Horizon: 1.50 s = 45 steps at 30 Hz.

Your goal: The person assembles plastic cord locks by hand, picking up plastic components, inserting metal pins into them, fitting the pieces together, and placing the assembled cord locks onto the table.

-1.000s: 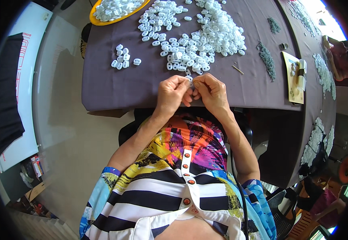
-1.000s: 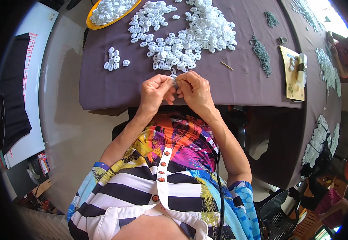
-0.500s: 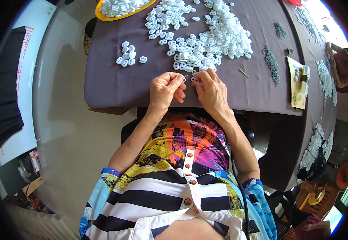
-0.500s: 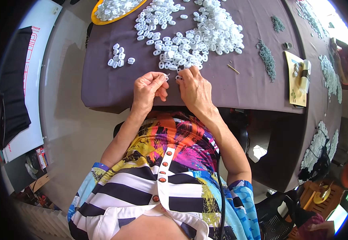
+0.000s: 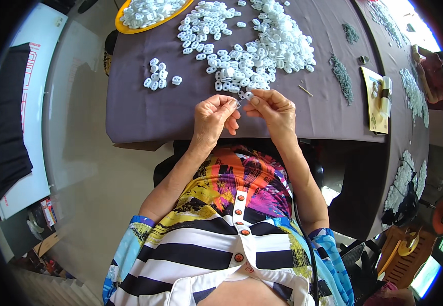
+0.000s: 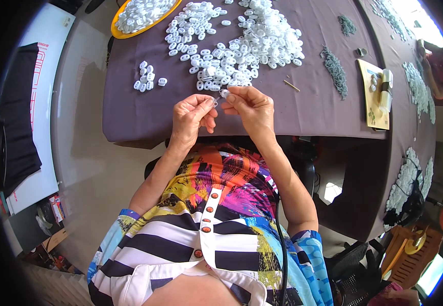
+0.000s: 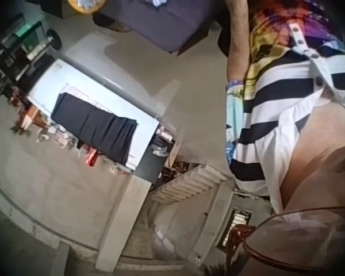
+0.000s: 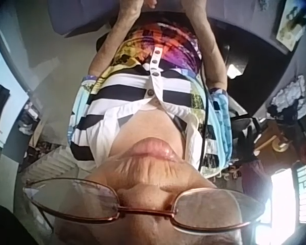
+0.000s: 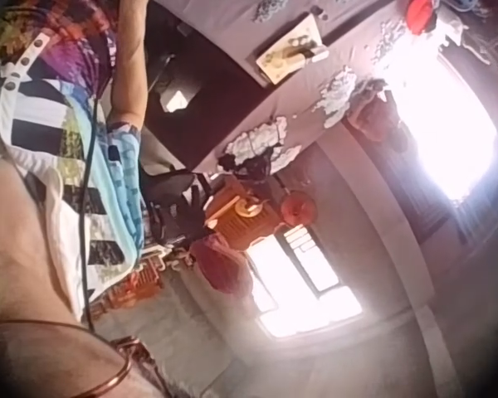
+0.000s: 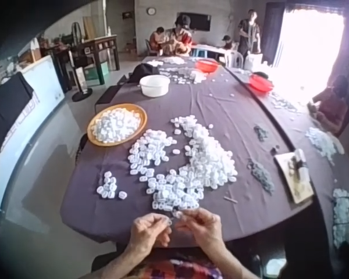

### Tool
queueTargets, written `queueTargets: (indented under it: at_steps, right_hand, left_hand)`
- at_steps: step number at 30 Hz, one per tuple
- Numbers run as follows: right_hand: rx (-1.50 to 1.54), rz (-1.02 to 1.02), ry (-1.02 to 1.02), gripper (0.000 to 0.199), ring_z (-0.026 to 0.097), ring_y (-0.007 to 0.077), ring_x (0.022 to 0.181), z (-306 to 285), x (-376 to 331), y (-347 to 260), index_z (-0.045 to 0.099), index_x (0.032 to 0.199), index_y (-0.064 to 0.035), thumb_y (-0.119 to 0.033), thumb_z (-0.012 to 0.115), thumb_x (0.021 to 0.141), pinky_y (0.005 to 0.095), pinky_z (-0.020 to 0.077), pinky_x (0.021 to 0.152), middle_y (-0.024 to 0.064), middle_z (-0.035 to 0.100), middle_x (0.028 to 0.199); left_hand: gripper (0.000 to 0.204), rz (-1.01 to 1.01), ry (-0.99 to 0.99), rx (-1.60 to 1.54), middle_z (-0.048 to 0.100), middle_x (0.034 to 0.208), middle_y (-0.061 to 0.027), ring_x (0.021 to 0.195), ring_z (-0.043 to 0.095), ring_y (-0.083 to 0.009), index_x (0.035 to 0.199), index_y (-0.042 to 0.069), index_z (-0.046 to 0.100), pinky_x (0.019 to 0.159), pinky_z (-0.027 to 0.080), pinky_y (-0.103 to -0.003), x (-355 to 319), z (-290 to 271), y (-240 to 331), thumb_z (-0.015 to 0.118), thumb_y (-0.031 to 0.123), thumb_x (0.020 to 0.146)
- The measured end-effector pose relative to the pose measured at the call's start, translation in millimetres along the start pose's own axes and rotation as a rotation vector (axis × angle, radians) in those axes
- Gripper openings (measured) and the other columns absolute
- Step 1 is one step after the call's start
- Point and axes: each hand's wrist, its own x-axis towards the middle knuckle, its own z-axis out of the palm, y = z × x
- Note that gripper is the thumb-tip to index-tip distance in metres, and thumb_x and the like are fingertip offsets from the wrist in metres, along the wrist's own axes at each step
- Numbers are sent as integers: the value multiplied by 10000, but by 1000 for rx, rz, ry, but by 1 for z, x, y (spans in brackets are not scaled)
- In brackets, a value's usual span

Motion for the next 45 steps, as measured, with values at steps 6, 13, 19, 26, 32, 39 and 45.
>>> queueTargets:
  at_steps: [6, 13, 19, 26, 32, 39, 45]
  right_hand:
    - [99, -59, 23, 149, 629, 125, 706, 3, -3, 3, 622, 950, 13, -14, 604, 805, 238, 537, 630, 74, 642, 812]
    - [100, -49, 66, 141, 619, 109, 705, 9, -5, 7, 612, 947, 11, -18, 602, 810, 238, 537, 626, 62, 637, 797]
    - [85, -66, 72, 143, 614, 100, 677, 12, -6, 9, 606, 951, 10, -14, 602, 810, 226, 533, 611, 58, 636, 788]
    - [31, -111, 79, 123, 602, 75, 652, 13, -7, 9, 615, 926, 13, -4, 606, 805, 200, 518, 589, 53, 639, 769]
    - [11, -109, 47, 109, 617, 93, 662, 13, -7, 12, 613, 918, 20, 13, 587, 812, 211, 528, 610, 55, 639, 773]
    - [30, -104, 42, 116, 600, 77, 679, 14, -9, 16, 609, 920, 27, -3, 596, 809, 200, 502, 611, 49, 637, 769]
    - [-24, -125, 43, 120, 590, 73, 682, 19, -14, 14, 586, 929, 38, 12, 583, 812, 199, 494, 621, 45, 633, 768]
  left_hand:
    - [144, 9, -2, 33, 588, 637, -71, 429, 527, -88, 864, -19, 590, 364, 431, -202, 1, 4, -1, 579, 122, 839]
    - [144, 22, 7, 74, 582, 627, -55, 427, 516, -76, 867, -12, 596, 364, 422, -192, 1, 4, -3, 577, 128, 843]
    - [146, 36, 24, 113, 579, 626, -38, 427, 507, -62, 869, -7, 599, 359, 408, -182, 0, 5, -4, 577, 135, 844]
    - [156, 46, 19, 154, 564, 617, -16, 426, 479, -43, 841, 8, 596, 359, 391, -180, -1, 4, -6, 541, 153, 864]
    - [155, 72, -7, 176, 558, 610, -9, 419, 471, -42, 835, 13, 595, 354, 386, -181, 0, 3, -9, 536, 152, 868]
    - [159, 80, 4, 180, 561, 597, -16, 409, 466, -40, 822, 5, 600, 339, 365, -174, 1, 3, -9, 547, 147, 868]
    - [164, 55, 10, 183, 582, 614, -36, 410, 475, -47, 829, -3, 600, 340, 370, -174, 1, 4, -7, 551, 148, 869]
